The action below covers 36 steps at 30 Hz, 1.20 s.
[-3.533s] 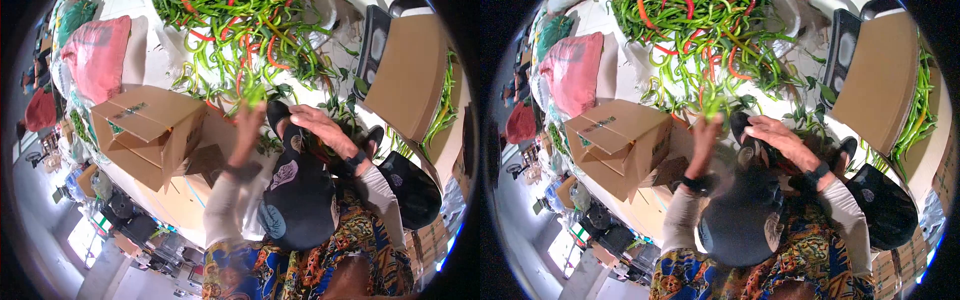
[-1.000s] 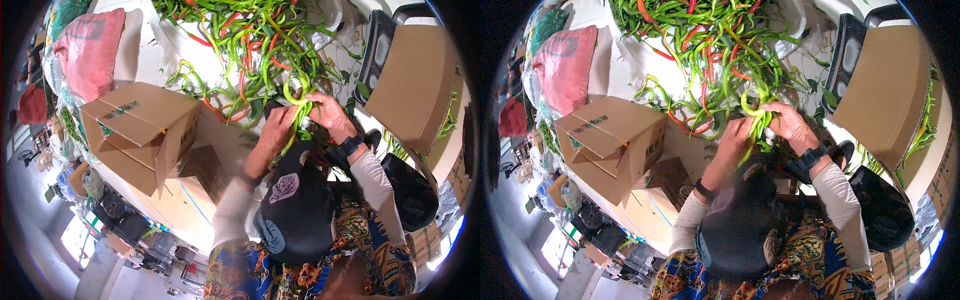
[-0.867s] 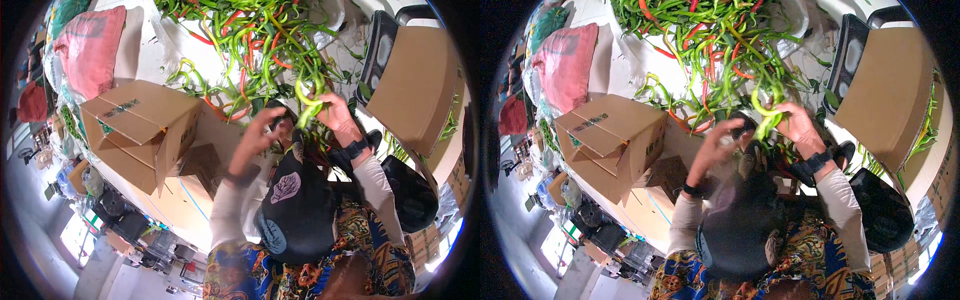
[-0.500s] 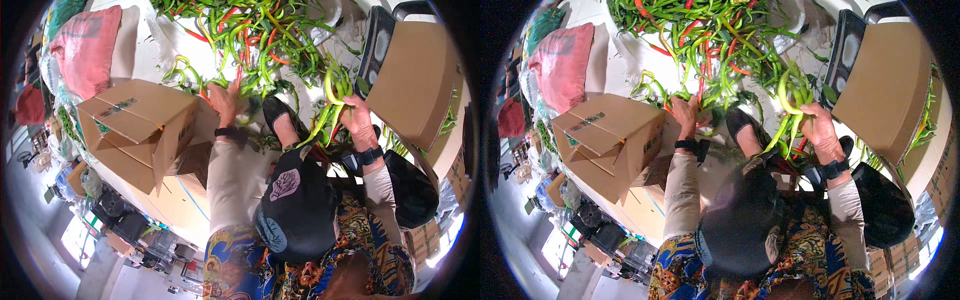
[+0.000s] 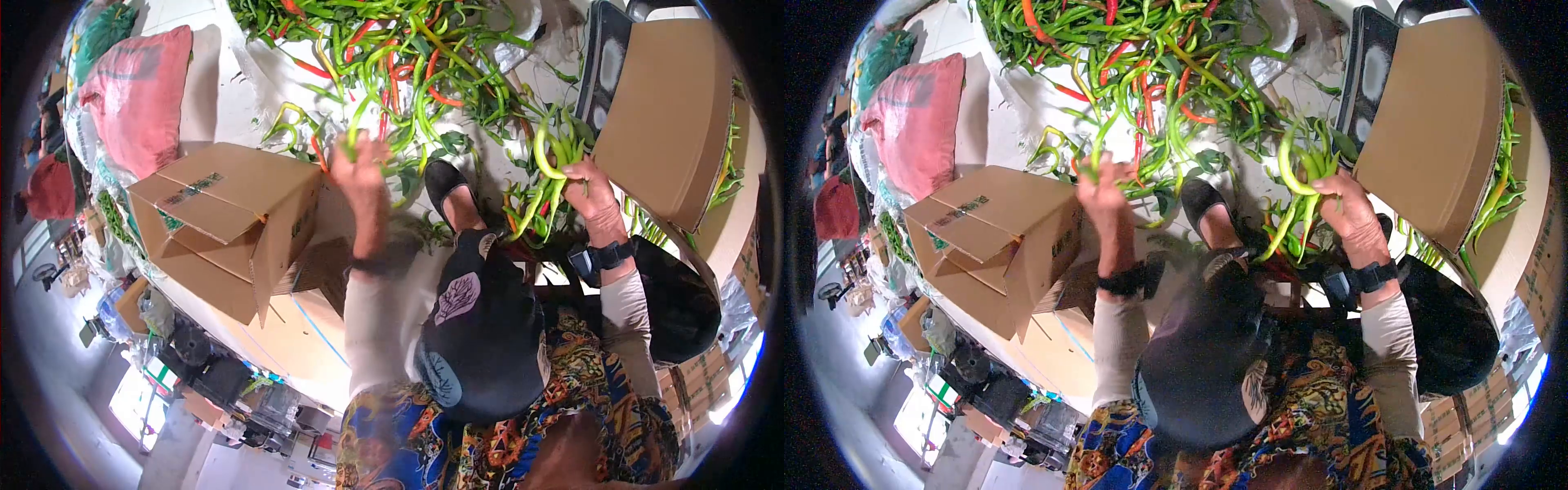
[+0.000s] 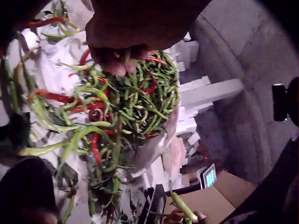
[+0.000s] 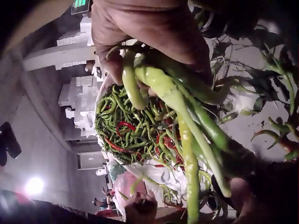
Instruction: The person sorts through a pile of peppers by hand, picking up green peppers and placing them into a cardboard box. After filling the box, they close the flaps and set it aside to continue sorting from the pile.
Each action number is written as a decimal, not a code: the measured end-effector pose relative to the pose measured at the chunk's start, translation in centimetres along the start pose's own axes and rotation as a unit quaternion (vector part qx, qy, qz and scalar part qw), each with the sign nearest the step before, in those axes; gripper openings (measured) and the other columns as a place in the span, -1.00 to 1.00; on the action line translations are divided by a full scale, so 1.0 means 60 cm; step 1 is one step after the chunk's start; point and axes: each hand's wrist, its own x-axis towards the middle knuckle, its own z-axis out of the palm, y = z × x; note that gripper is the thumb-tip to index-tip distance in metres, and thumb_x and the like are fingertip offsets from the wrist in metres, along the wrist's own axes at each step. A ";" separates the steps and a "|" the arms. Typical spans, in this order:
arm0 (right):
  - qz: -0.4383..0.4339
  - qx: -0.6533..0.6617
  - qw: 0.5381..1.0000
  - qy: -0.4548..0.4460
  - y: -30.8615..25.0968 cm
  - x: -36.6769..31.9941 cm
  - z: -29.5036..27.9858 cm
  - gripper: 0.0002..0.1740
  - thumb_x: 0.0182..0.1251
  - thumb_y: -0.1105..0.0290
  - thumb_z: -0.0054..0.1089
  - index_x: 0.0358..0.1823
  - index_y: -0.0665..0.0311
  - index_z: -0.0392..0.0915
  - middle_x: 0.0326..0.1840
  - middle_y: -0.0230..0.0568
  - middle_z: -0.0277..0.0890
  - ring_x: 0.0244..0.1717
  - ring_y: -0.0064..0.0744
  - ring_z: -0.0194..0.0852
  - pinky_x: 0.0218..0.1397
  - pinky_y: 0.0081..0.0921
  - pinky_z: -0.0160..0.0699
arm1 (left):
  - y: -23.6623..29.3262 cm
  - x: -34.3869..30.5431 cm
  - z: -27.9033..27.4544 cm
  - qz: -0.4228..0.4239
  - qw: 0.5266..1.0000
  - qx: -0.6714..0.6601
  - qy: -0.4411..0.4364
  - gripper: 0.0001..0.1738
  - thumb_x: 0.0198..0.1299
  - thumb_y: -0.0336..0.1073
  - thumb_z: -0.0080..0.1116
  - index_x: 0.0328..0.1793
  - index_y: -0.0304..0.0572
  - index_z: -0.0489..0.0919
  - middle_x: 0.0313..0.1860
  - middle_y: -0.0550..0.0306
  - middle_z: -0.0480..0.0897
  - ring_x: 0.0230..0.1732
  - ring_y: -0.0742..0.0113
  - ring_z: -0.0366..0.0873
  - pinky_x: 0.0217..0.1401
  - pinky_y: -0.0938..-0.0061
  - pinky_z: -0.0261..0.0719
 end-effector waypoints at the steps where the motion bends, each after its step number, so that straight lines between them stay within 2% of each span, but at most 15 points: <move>1: 0.012 0.003 1.000 -0.012 0.009 0.002 -0.007 -0.44 -0.03 0.60 0.13 0.13 0.43 0.40 0.04 -0.14 0.52 0.07 -0.25 0.47 0.26 -0.33 0.35 | -0.023 0.017 0.019 -0.016 1.000 0.013 -0.010 -0.75 0.27 -0.39 0.05 0.01 -0.41 0.46 -0.32 0.08 0.58 -0.34 0.37 0.59 -0.32 0.48 0.58; 2: 0.023 0.004 1.000 -0.021 0.015 0.002 -0.017 -0.42 -0.03 0.60 0.12 0.15 0.41 0.40 0.05 -0.16 0.52 0.10 -0.27 0.45 0.29 -0.37 0.31 | -0.046 0.038 0.041 -0.032 0.999 0.024 -0.022 -0.72 0.27 -0.38 0.07 0.03 -0.42 0.45 -0.31 0.07 0.59 -0.34 0.37 0.59 -0.32 0.47 0.58; 4: 0.016 -0.010 1.000 -0.003 0.012 -0.016 0.005 -0.41 -0.01 0.60 0.11 0.17 0.43 0.37 0.07 -0.16 0.50 0.10 -0.28 0.45 0.29 -0.37 0.31 | -0.139 0.088 0.059 0.140 0.964 0.210 -0.085 -0.67 0.24 -0.37 0.12 0.09 -0.38 0.43 -0.29 -0.01 0.60 -0.30 0.31 0.58 -0.26 0.42 0.58; 5: 0.015 -0.021 1.000 0.012 0.014 -0.023 0.004 -0.42 -0.01 0.59 0.12 0.16 0.44 0.37 0.06 -0.15 0.51 0.09 -0.28 0.46 0.29 -0.37 0.32 | -0.145 0.091 0.077 0.219 0.931 0.286 -0.066 -0.58 0.01 -0.37 0.29 0.00 -0.36 0.44 -0.18 -0.26 0.53 -0.13 -0.21 0.51 0.00 0.14 0.48; 9: 0.036 -0.026 0.999 0.025 0.018 -0.026 -0.006 -0.46 0.02 0.55 0.13 0.13 0.47 0.39 0.01 -0.15 0.52 0.02 -0.30 0.47 0.25 -0.37 0.34 | -0.165 0.098 0.130 0.215 0.828 0.515 -0.066 -0.49 -0.15 -0.30 0.41 -0.06 -0.29 0.46 -0.11 -0.20 0.48 -0.11 -0.22 0.48 -0.03 0.03 0.50; 14: 0.035 -0.043 0.998 0.028 0.013 -0.023 -0.002 -0.48 0.01 0.47 0.16 0.07 0.48 0.40 -0.08 -0.16 0.51 -0.06 -0.31 0.46 0.19 -0.39 0.37 | -0.161 0.129 0.121 0.127 0.862 0.484 -0.075 -0.57 -0.18 -0.33 0.32 -0.13 -0.29 0.51 -0.22 -0.20 0.55 -0.17 -0.22 0.52 -0.14 0.04 0.52; 16: 0.021 -0.031 0.999 0.035 0.014 -0.025 -0.001 -0.50 0.05 0.49 0.16 0.09 0.46 0.41 -0.07 -0.20 0.53 -0.07 -0.34 0.47 0.15 -0.40 0.38 | -0.137 0.140 0.101 0.173 0.923 0.328 -0.097 -0.69 -0.11 -0.34 0.27 -0.21 -0.30 0.54 -0.35 -0.14 0.58 -0.30 -0.02 0.58 -0.23 0.18 0.52; 17: 0.015 -0.030 0.999 0.034 0.015 -0.023 -0.002 -0.51 0.06 0.48 0.17 0.08 0.46 0.42 -0.08 -0.20 0.53 -0.08 -0.34 0.48 0.14 -0.41 0.38 | -0.099 0.131 0.093 0.095 0.971 0.169 -0.140 -0.76 0.00 -0.35 0.24 -0.21 -0.31 0.56 -0.41 -0.04 0.60 -0.41 0.23 0.54 -0.33 0.32 0.49; 20: 0.007 -0.033 0.999 0.020 0.013 -0.019 -0.007 -0.53 0.07 0.47 0.18 0.06 0.45 0.43 -0.09 -0.20 0.53 -0.09 -0.34 0.48 0.13 -0.42 0.39 | 0.032 0.101 0.050 0.047 0.952 0.204 -0.222 -0.74 0.19 -0.27 0.17 -0.09 -0.30 0.54 -0.31 0.19 0.59 -0.34 0.53 0.46 -0.36 0.60 0.42; 23: 0.004 -0.037 0.999 -0.003 0.012 -0.017 -0.011 -0.56 0.09 0.47 0.18 0.05 0.45 0.44 -0.09 -0.18 0.54 -0.08 -0.34 0.49 0.13 -0.42 0.39 | 0.082 0.077 0.019 0.006 0.982 0.129 -0.138 -0.70 0.22 -0.23 0.17 -0.04 -0.29 0.54 -0.33 0.20 0.56 -0.36 0.53 0.45 -0.33 0.59 0.41; 26: 0.038 -0.038 0.999 0.010 0.025 -0.022 -0.007 -0.56 0.10 0.49 0.18 0.06 0.45 0.43 -0.10 -0.17 0.55 -0.08 -0.33 0.49 0.13 -0.40 0.40 | 0.067 0.086 -0.028 -0.076 0.958 0.191 -0.199 -0.73 0.23 -0.28 0.15 -0.04 -0.32 0.52 -0.35 0.18 0.58 -0.38 0.52 0.47 -0.29 0.58 0.47; 28: 0.016 -0.034 0.999 0.033 0.029 -0.017 -0.014 -0.60 0.10 0.49 0.18 0.01 0.45 0.47 -0.11 -0.17 0.56 -0.08 -0.32 0.50 0.14 -0.38 0.41 | 0.060 0.075 -0.025 -0.037 0.967 0.173 -0.181 -0.75 0.23 -0.32 0.12 -0.05 -0.35 0.52 -0.33 0.15 0.58 -0.37 0.50 0.47 -0.26 0.58 0.48; 30: 0.033 -0.026 0.999 0.000 0.022 -0.021 -0.010 -0.65 0.11 0.50 0.18 -0.04 0.47 0.50 -0.13 -0.17 0.56 -0.08 -0.32 0.51 0.16 -0.40 0.40 | 0.063 0.050 -0.035 -0.101 0.987 -0.116 -0.040 -0.75 0.23 -0.35 0.11 -0.04 -0.38 0.50 -0.30 0.11 0.58 -0.36 0.46 0.47 -0.26 0.56 0.48; 32: 0.029 -0.027 0.999 0.021 0.021 -0.027 0.000 -0.63 0.11 0.50 0.18 -0.02 0.48 0.48 -0.12 -0.17 0.56 -0.08 -0.32 0.51 0.15 -0.42 0.40 | 0.008 0.073 -0.086 -0.080 0.992 -0.069 -0.072 -0.76 0.24 -0.37 0.09 -0.04 -0.40 0.48 -0.28 0.11 0.57 -0.35 0.42 0.47 -0.24 0.55 0.48; 36: 0.024 -0.046 0.998 0.023 0.029 -0.025 -0.008 -0.63 0.11 0.49 0.18 -0.02 0.48 0.49 -0.12 -0.17 0.57 -0.08 -0.32 0.51 0.15 -0.42 0.40 | -0.041 0.079 -0.126 0.125 0.983 0.135 0.002 -0.83 0.23 -0.42 0.12 -0.10 -0.35 0.50 -0.35 0.20 0.53 -0.38 0.49 0.43 -0.32 0.59 0.44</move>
